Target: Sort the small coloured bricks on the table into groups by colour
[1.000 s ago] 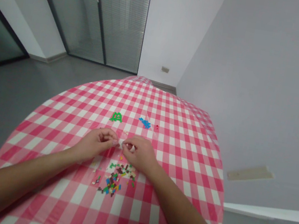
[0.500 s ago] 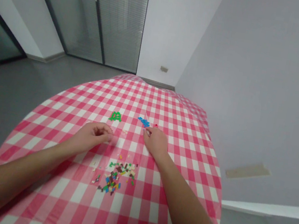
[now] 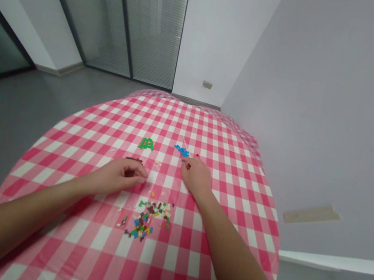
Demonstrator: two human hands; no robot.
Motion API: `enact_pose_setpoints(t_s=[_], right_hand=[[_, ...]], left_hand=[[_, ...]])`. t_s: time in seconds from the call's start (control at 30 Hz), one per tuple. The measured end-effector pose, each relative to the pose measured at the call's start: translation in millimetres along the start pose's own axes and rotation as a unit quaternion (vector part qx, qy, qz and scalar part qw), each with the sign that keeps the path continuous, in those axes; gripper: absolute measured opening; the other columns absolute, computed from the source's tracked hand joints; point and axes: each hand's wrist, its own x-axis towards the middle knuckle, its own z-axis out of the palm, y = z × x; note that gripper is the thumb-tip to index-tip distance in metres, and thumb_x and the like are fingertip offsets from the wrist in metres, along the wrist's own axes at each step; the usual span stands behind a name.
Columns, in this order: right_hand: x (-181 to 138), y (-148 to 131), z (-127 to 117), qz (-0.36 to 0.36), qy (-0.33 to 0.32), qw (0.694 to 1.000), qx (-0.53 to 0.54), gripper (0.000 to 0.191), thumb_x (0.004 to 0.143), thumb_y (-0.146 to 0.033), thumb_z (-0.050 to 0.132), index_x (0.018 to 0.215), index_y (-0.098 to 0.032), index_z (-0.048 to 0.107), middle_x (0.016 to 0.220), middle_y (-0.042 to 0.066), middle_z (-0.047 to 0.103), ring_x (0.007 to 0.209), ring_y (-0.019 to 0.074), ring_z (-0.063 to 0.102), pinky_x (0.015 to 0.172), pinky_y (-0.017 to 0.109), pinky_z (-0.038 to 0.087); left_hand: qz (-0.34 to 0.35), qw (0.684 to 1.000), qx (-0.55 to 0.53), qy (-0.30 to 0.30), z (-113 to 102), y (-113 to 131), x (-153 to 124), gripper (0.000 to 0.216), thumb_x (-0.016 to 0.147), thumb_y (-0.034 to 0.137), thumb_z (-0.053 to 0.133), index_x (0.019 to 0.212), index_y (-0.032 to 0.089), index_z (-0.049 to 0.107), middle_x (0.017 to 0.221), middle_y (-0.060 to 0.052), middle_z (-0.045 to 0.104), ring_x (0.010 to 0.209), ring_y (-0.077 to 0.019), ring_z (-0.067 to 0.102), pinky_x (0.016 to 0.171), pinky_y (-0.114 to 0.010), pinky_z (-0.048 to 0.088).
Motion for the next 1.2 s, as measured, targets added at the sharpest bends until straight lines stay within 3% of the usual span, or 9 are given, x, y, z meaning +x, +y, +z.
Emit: enact_pose_setpoints(t_s=[0.13,0.23,0.43,0.87,1.2], right_hand=[[2,0,-1,0.005,-0.015,1.0,-0.02,0.029,0.094,-0.029,0.052,0.112,-0.022,0.073,0.101,0.007,0.072,0.091,0.021,0.065,0.081,0.03,0.048],[3,-2,-3,0.01,-0.03,0.999,-0.034,0.03,0.095,-0.031,0.05,0.112,-0.023,0.074,0.097,0.008,0.071,0.089,0.0214,0.065,0.077,0.03,0.047],[2,-1,-1,0.01,-0.015,1.0,-0.016,0.031,0.094,-0.029,0.051,0.118,-0.025,0.071,0.103,0.007,0.072,0.093,0.0215,0.064,0.08,0.03,0.048],[1,1,0,0.001,0.007,1.0,0.006,0.027,0.094,-0.025,0.053,0.113,-0.02,0.071,0.105,0.008,0.071,0.095,0.0206,0.064,0.084,0.029,0.048],[1,-1,-3,-0.002,-0.012,1.0,-0.029,0.029,0.095,-0.026,0.05,0.111,-0.023,0.074,0.099,0.008,0.071,0.09,0.0203,0.064,0.079,0.029,0.048]], left_hand=[[0.08,0.992,0.072,-0.066,7,4,-3,0.014,0.087,0.023,0.059,0.09,0.021,0.073,0.09,-0.006,0.074,0.081,-0.0192,0.066,0.076,-0.032,0.049],[0.119,0.98,0.102,-0.126,6,8,-5,0.017,0.085,0.016,0.059,0.091,0.021,0.074,0.091,-0.006,0.074,0.083,-0.0193,0.067,0.079,-0.032,0.049],[0.104,0.97,0.117,-0.185,0,13,-8,0.019,0.078,0.013,0.065,0.094,0.02,0.074,0.093,-0.006,0.073,0.081,-0.0187,0.066,0.073,-0.027,0.048],[0.118,0.963,0.153,-0.189,7,11,-5,0.016,0.078,0.007,0.06,0.08,0.019,0.07,0.084,-0.004,0.07,0.077,-0.0182,0.064,0.073,-0.028,0.048],[0.096,0.97,0.148,-0.166,7,10,-7,0.015,0.081,0.012,0.055,0.083,0.019,0.068,0.083,-0.003,0.07,0.073,-0.017,0.061,0.069,-0.027,0.045]])
